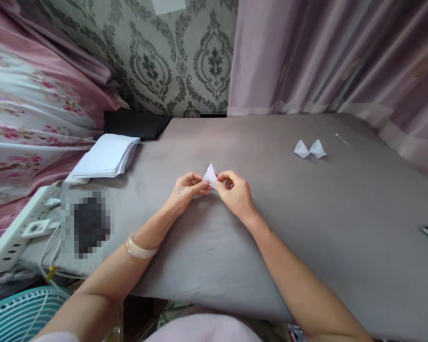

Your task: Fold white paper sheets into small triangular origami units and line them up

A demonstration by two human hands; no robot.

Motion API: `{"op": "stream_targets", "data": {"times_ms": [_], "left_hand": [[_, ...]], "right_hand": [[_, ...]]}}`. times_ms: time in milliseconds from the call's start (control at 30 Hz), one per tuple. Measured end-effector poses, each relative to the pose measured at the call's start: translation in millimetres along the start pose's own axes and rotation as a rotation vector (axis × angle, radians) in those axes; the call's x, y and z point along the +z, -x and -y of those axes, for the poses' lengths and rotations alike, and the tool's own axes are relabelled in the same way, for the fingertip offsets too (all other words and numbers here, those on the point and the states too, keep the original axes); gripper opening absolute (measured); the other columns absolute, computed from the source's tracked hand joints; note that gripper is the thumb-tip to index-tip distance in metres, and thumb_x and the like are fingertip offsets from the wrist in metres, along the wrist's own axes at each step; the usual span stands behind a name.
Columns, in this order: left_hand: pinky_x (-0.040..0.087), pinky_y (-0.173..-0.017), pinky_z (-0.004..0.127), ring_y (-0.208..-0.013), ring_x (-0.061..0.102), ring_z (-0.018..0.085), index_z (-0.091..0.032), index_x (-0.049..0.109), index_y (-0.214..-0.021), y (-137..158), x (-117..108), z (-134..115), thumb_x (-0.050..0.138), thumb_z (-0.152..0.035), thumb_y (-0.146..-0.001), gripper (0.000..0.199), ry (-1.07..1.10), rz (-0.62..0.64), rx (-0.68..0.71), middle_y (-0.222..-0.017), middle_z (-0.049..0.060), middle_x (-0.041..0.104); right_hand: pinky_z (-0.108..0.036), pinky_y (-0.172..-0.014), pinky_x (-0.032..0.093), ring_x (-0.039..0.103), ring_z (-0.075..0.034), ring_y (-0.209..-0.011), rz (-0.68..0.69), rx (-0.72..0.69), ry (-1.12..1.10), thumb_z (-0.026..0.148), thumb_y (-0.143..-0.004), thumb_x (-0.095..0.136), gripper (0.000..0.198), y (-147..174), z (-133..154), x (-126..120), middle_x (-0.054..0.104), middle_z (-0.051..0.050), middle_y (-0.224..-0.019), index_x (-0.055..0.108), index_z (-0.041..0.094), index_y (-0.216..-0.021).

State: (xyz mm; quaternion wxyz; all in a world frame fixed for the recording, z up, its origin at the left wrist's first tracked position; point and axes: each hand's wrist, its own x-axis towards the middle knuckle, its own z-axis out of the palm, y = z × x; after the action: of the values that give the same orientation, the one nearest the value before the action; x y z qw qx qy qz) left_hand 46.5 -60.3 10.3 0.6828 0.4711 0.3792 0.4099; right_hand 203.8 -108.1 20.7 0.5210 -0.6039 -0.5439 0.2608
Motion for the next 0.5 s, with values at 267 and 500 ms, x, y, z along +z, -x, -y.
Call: {"op": "stream_targets", "data": {"times_ms": [267, 500], "left_hand": [[0.053, -0.068, 0.026, -0.072, 0.067, 0.014, -0.013, 0.059, -0.075, 2.7, 3.1, -2.3, 0.081, -0.030, -0.066, 0.030, -0.076, -0.046, 0.028, -0.072, 0.003, 0.069], [0.044, -0.060, 0.020, -0.060, 0.057, 0.008, -0.013, 0.060, -0.075, 1.1, 2.5, -0.7, 0.081, -0.032, -0.066, 0.030, -0.128, -0.029, 0.087, -0.065, -0.001, 0.063]], "right_hand": [[-0.028, -0.061, 0.045, 0.053, -0.012, -0.059, 0.002, 0.027, -0.035, 0.039, -0.075, 0.067, 0.022, 1.4, -3.1, 2.8, 0.068, -0.002, -0.077, 0.064, 0.020, -0.085], [-0.030, -0.062, 0.045, 0.057, -0.014, -0.062, 0.060, 0.099, -0.089, 0.042, -0.077, 0.067, 0.026, -0.8, -6.3, -0.4, 0.069, -0.004, -0.076, 0.072, 0.018, -0.085]]}}
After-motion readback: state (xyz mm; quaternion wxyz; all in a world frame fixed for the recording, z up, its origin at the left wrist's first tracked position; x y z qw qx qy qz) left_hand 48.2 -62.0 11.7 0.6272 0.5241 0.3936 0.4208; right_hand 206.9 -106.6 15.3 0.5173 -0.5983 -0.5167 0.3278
